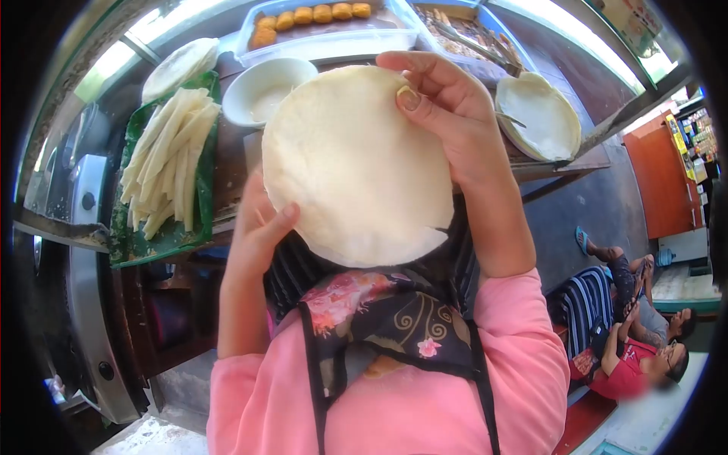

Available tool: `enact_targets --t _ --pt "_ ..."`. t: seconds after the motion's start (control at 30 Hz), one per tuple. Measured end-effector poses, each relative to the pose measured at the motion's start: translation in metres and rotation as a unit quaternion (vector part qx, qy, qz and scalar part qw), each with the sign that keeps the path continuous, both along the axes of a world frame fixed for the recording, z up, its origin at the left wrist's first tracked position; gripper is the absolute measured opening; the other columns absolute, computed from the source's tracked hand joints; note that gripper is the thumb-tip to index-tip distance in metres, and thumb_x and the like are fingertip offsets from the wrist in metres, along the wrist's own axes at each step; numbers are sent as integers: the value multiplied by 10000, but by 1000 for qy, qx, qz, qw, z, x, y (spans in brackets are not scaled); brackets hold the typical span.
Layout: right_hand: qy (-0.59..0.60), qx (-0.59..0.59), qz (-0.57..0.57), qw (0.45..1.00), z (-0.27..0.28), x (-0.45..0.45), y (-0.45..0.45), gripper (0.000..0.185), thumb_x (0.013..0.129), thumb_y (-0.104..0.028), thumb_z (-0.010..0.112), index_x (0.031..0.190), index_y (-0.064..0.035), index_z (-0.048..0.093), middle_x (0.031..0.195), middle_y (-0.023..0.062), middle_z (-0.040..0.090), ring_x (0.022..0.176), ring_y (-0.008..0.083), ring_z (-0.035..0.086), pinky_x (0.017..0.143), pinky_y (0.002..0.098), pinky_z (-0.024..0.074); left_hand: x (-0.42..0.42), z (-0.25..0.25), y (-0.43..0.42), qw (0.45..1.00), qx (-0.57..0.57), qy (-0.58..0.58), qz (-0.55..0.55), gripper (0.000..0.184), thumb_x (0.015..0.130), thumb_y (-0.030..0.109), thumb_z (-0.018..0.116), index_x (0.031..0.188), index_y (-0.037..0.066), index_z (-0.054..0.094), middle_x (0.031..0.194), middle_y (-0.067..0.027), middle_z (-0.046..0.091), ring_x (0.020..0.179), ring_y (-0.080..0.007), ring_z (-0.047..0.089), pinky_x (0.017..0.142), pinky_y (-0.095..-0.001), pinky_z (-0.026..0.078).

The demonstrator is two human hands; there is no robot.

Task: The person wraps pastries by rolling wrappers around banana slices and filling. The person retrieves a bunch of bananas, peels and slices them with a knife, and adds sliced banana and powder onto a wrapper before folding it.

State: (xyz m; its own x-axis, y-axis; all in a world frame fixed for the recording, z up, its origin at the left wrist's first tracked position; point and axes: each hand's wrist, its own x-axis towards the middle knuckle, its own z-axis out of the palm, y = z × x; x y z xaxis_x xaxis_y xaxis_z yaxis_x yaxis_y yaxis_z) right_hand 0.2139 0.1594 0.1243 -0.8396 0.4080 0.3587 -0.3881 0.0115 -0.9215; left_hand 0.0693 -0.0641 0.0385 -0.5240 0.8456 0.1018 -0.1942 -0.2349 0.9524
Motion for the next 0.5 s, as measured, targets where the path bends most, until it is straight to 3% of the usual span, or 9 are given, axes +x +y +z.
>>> enact_targets --t 0.03,0.07,0.1,0.17,0.27,0.37,0.5 --pt "-18 54 -57 997 -12 -10 4 383 938 -98 675 1310 -35 610 1044 21 678 941 99 635 822 231 503 2 -15 -8 992 18 -120 -11 773 888 214 742 1494 -14 319 1425 -161 517 1328 -272 492 1117 -411 365" --pt "-38 180 -143 972 -27 -18 7 403 912 -90 693 1304 -44 613 1055 48 686 932 137 645 833 254 509 -1 -31 -17 988 6 -153 -30 652 914 185 705 1450 -11 389 1342 -146 591 1205 -238 596 1010 -374 474" --pt "-57 301 -227 924 -38 -26 7 424 885 -82 710 1298 -54 615 1065 75 694 923 175 656 844 277 514 1 -32 -19 987 -20 -157 -24 585 923 166 691 1417 -9 433 1289 -133 624 1136 -211 626 950 -345 505" --pt "-58 516 -379 766 -55 -32 1 446 812 -95 758 1242 -64 646 1063 135 689 868 274 655 828 345 528 8 -36 -17 987 -53 -149 3 489 931 139 680 1362 -7 500 1212 -114 668 1051 -174 659 876 -310 542" --pt "-123 336 -179 917 -60 -20 -32 397 795 -109 780 1173 -44 674 1046 137 684 856 263 654 781 357 534 12 -53 -13 989 -62 -127 50 411 927 108 684 1302 -9 560 1154 -98 692 1012 -154 662 847 -303 555" --pt "-170 273 -74 944 -78 -16 -58 385 766 -122 805 1126 -42 692 1022 137 680 820 267 648 740 367 537 12 -60 -13 989 -54 -126 61 366 915 54 688 1261 -17 590 1120 -95 699 987 -153 667 843 -312 563" --pt "-160 291 -50 942 -85 -14 -70 375 747 -121 813 1094 -32 701 997 150 679 831 269 668 718 365 538 17 -57 -10 992 -30 -108 59 371 883 -34 687 1243 -30 602 1062 -97 706 935 -160 682 842 -305 569"
